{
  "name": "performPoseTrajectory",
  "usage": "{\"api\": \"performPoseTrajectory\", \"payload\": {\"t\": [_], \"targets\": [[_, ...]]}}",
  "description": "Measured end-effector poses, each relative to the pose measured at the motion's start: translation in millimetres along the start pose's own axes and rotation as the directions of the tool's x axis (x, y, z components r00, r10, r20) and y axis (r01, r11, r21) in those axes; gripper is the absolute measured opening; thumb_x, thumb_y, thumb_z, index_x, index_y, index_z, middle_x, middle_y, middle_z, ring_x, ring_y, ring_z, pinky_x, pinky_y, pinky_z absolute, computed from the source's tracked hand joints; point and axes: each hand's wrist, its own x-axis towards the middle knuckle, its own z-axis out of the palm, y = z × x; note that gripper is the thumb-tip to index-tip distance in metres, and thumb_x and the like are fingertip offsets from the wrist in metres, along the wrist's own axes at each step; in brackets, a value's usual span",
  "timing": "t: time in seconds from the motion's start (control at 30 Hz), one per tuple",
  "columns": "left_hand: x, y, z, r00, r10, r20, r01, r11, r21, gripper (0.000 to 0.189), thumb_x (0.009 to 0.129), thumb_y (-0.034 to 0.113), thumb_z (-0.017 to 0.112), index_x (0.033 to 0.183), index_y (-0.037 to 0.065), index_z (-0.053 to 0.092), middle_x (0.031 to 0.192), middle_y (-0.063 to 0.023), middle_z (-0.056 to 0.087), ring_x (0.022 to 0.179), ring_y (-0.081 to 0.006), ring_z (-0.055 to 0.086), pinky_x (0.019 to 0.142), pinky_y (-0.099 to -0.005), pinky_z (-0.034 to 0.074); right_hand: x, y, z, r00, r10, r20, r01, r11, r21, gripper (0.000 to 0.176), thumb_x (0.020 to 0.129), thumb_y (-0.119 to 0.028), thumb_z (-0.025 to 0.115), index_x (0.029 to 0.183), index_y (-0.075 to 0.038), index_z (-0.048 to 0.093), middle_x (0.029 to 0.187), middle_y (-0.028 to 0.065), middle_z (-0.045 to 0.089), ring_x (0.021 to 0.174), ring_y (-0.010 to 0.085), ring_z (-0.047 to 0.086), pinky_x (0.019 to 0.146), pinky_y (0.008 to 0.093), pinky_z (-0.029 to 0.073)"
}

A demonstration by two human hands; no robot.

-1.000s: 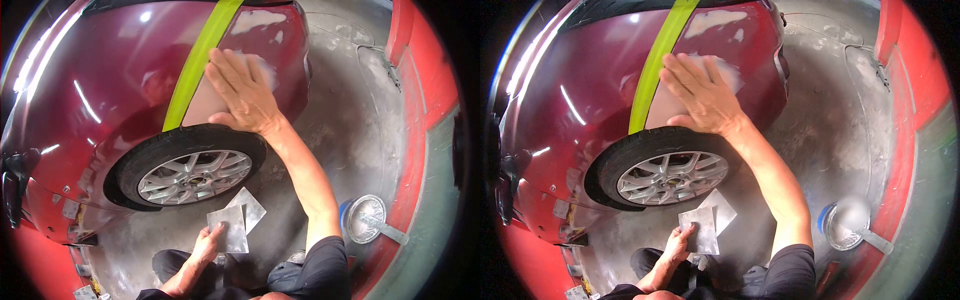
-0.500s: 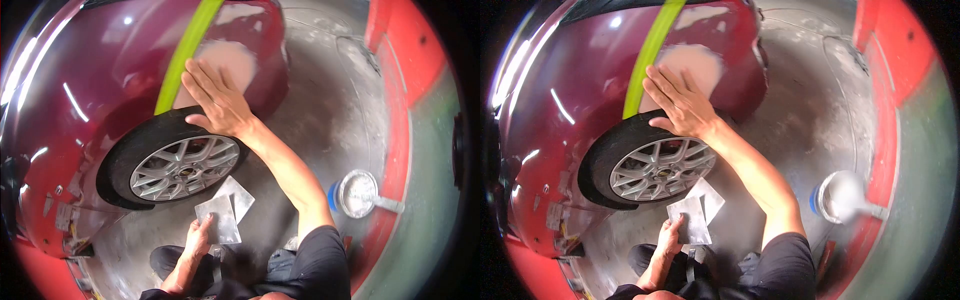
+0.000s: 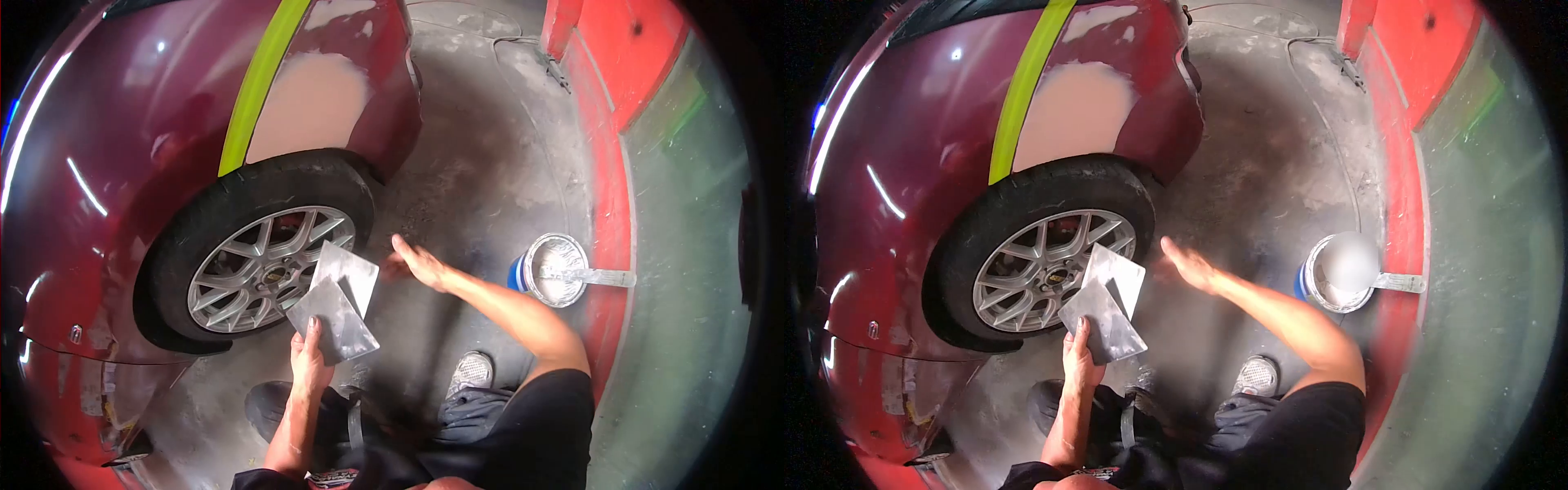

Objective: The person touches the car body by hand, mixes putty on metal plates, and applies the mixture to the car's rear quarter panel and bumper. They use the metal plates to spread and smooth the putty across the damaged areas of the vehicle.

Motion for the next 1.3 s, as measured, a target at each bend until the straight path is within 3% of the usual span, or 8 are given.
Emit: {"api": "performPoseTrajectory", "payload": {"t": [0.5, 0.73, 0.83, 0.97, 1.07, 1.1, 1.17, 1.3], "targets": [[26.6, -15.8, 11.1, 0.976, -0.216, 0.035, 0.209, 0.967, 0.146, 0.023, 0.098, 0.026, 0.064, 0.107, 0.005, 0.066, 0.098, -0.0030, 0.069, 0.085, -0.0131, 0.064, 0.077, -0.0328, 0.054, -33.1, -8.4, 13.5, 0.890, -0.117, -0.440, 0.199, 0.969, 0.145, 0.033, 0.101, -0.031, 0.057, 0.109, 0.000, 0.067, 0.090, 0.0006, 0.064, 0.081, 0.0085, 0.056, 0.071, 0.0298, 0.048], [48.1, -15.3, -6.4, 0.945, 0.318, -0.077, -0.261, 0.875, 0.408, 0.026, 0.097, 0.025, 0.066, 0.116, 0.008, 0.062, 0.104, 0.0002, 0.067, 0.094, -0.0104, 0.061, 0.081, -0.0306, 0.051, -40.2, -27.7, 17.0, 0.910, -0.308, -0.279, 0.263, 0.946, -0.188, 0.045, 0.095, -0.034, 0.061, 0.075, 0.006, 0.065, 0.058, 0.0135, 0.056, 0.060, 0.0107, 0.056, 0.056, 0.0378, 0.045], [48.3, -2.5, 3.6, 0.914, 0.326, -0.240, -0.233, 0.909, 0.347, 0.015, 0.101, 0.024, 0.060, 0.101, 0.009, 0.064, 0.095, 0.0038, 0.064, 0.085, -0.0055, 0.056, 0.078, -0.0233, 0.045, -60.4, -13.8, -18.5, 0.982, -0.166, -0.095, 0.159, 0.984, -0.079, 0.041, 0.095, -0.037, 0.063, 0.098, 0.004, 0.066, 0.082, 0.0119, 0.069, 0.076, 0.0135, 0.063, 0.065, 0.0352, 0.050], [51.3, -11.2, 3.5, 0.997, -0.005, 0.081, -0.047, 0.775, 0.630, 0.021, 0.103, 0.024, 0.057, 0.089, 0.009, 0.065, 0.087, 0.0087, 0.061, 0.082, -0.0016, 0.051, 0.074, -0.0206, 0.041, -93.6, 18.1, -11.4, 0.954, -0.293, 0.066, 0.288, 0.955, 0.065, 0.046, 0.098, -0.038, 0.061, 0.133, -0.008, 0.056, 0.110, 0.0082, 0.068, 0.104, 0.0150, 0.060, 0.097, 0.0324, 0.045], [48.6, -13.7, 53.0, 0.931, -0.330, 0.156, 0.120, 0.680, 0.723, 0.028, 0.104, 0.030, 0.054, 0.096, 0.006, 0.067, 0.087, 0.0087, 0.062, 0.083, -0.0018, 0.053, 0.078, -0.0199, 0.043, -110.0, 42.3, 4.1, 0.953, -0.298, 0.061, 0.282, 0.941, 0.185, 0.040, 0.097, -0.038, 0.064, 0.119, -0.004, 0.065, 0.085, 0.0017, 0.066, 0.078, 0.0099, 0.058, 0.072, 0.0291, 0.049], [60.6, -2.2, 42.0, 0.828, -0.547, 0.126, 0.257, 0.570, 0.781, 0.038, 0.104, 0.036, 0.052, 0.112, 0.002, 0.067, 0.100, -0.0006, 0.068, 0.095, -0.0088, 0.058, 0.086, -0.0258, 0.046, -114.7, 45.2, 5.6, 0.960, -0.280, 0.027, 0.267, 0.937, 0.227, 0.038, 0.096, -0.037, 0.064, 0.114, -0.004, 0.066, 0.083, 0.0006, 0.066, 0.075, 0.0091, 0.057, 0.069, 0.0286, 0.047], [69.1, 0.4, 85.3, 0.860, -0.291, 0.418, -0.304, 0.365, 0.880, 0.043, 0.104, 0.035, 0.049, 0.126, -0.001, 0.061, 0.116, -0.0150, 0.067, 0.111, -0.0222, 0.060, 0.097, -0.0360, 0.046, -124.4, 46.6, 3.9, 0.972, -0.232, -0.044, 0.235, 0.922, 0.308, 0.035, 0.096, -0.036, 0.065, 0.105, -0.002, 0.069, 0.078, -0.0016, 0.064, 0.068, 0.0075, 0.054, 0.062, 0.0277, 0.045], [116.5, 57.0, 164.8, 0.638, -0.341, 0.691, -0.647, -0.724, 0.240, 0.068, 0.089, 0.019, 0.066, 0.144, -0.008, 0.037, 0.154, -0.0271, 0.029, 0.144, -0.0443, 0.026, 0.116, -0.0553, 0.025, -123.8, 51.6, -7.5, 0.966, -0.221, -0.131, 0.254, 0.906, 0.340, 0.033, 0.096, -0.033, 0.066, 0.095, -0.001, 0.070, 0.074, -0.0027, 0.062, 0.066, 0.0052, 0.050, 0.058, 0.0254, 0.042]]}}
